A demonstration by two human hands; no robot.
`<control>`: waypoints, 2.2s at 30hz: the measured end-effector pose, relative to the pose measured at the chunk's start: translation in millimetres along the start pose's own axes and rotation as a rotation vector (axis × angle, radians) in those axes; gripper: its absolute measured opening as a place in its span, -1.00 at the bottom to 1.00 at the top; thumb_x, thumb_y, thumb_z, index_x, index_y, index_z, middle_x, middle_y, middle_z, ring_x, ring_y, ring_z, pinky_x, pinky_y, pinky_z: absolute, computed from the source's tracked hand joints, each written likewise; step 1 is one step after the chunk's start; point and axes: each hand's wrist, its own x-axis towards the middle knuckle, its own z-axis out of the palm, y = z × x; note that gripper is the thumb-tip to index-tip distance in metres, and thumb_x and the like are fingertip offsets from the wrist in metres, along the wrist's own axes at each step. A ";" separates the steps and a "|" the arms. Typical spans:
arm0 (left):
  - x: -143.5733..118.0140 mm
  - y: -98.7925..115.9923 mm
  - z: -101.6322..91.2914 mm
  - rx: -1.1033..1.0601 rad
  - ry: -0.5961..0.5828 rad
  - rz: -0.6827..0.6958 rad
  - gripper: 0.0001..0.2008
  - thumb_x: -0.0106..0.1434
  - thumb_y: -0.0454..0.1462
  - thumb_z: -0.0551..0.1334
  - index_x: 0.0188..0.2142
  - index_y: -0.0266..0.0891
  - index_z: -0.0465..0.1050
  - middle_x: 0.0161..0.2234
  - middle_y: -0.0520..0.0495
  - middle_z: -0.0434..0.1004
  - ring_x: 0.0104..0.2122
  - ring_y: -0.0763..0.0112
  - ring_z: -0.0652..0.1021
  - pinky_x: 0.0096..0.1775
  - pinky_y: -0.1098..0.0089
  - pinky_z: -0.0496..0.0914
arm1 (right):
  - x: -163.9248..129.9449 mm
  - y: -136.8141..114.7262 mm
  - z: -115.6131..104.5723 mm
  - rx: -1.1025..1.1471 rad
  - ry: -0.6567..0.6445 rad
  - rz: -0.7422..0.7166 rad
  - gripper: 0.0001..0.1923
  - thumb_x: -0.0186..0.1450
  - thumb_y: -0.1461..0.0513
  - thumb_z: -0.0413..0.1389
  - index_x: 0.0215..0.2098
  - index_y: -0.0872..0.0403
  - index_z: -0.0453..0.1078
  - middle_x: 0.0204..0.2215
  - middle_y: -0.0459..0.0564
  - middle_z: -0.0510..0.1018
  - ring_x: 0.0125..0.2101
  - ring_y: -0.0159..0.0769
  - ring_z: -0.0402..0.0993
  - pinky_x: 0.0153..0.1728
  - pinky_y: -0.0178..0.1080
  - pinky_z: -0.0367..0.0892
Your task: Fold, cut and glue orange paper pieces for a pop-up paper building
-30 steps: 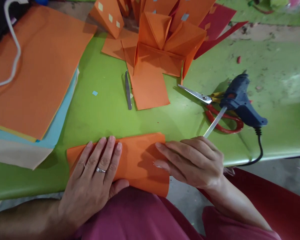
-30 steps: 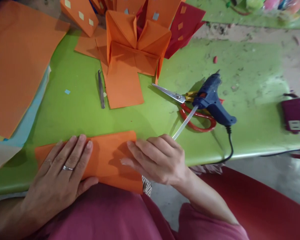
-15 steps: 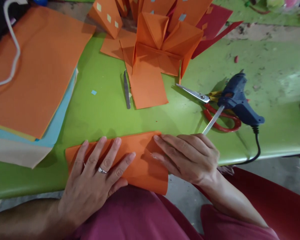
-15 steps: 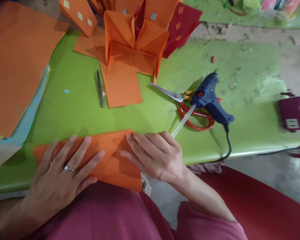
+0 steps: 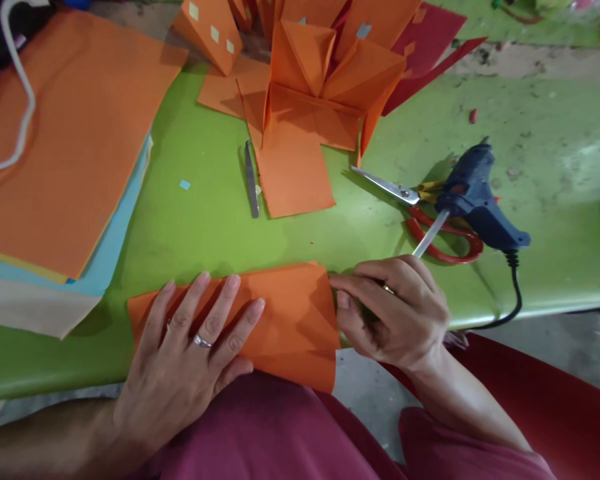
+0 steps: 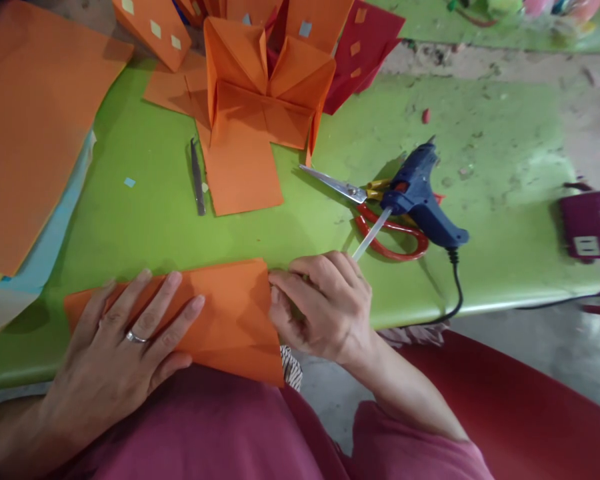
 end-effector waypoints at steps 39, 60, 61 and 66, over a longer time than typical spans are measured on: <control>3.6 1.4 -8.5 0.033 -0.075 0.008 -0.21 0.33 0.08 0.18 0.43 0.20 -0.19 0.36 -0.26 0.18 0.29 -0.26 0.29 0.21 -0.28 0.20 | 12.1 4.8 -6.3 -0.299 -0.179 -0.298 -0.86 0.37 0.38 0.12 -0.20 0.09 0.51 -0.38 -0.09 0.65 -0.40 -0.35 0.45 -0.41 -0.26 0.35; 10.8 3.4 -14.2 0.110 -0.085 0.060 -0.29 0.39 -0.02 0.15 0.43 0.00 -0.10 0.34 -0.45 0.17 0.25 -0.38 0.33 0.15 -0.32 0.26 | 19.3 -18.4 -20.9 -0.303 -0.257 -0.266 -0.68 0.36 0.37 0.06 0.06 0.20 0.46 0.00 0.11 0.63 -0.12 -0.19 0.55 -0.19 -0.13 0.44; 11.4 3.6 -14.3 0.103 -0.077 0.060 -0.29 0.39 -0.03 0.16 0.43 -0.01 -0.08 0.34 -0.44 0.17 0.25 -0.38 0.32 0.15 -0.33 0.25 | 20.7 -25.4 -17.0 -0.254 -0.236 -0.266 -0.65 0.38 0.33 0.06 0.10 0.21 0.44 0.06 0.14 0.60 -0.03 -0.17 0.53 -0.10 -0.09 0.43; 11.6 3.4 -12.5 0.062 -0.046 0.032 -0.42 0.35 -0.05 0.23 0.32 0.01 0.22 0.29 -0.35 0.30 0.23 -0.36 0.35 0.15 -0.36 0.23 | 19.0 -55.5 15.6 -0.080 -0.257 -0.298 -0.50 0.44 0.13 -0.03 0.23 0.27 0.34 0.20 0.20 0.47 0.20 -0.12 0.38 0.28 0.09 0.20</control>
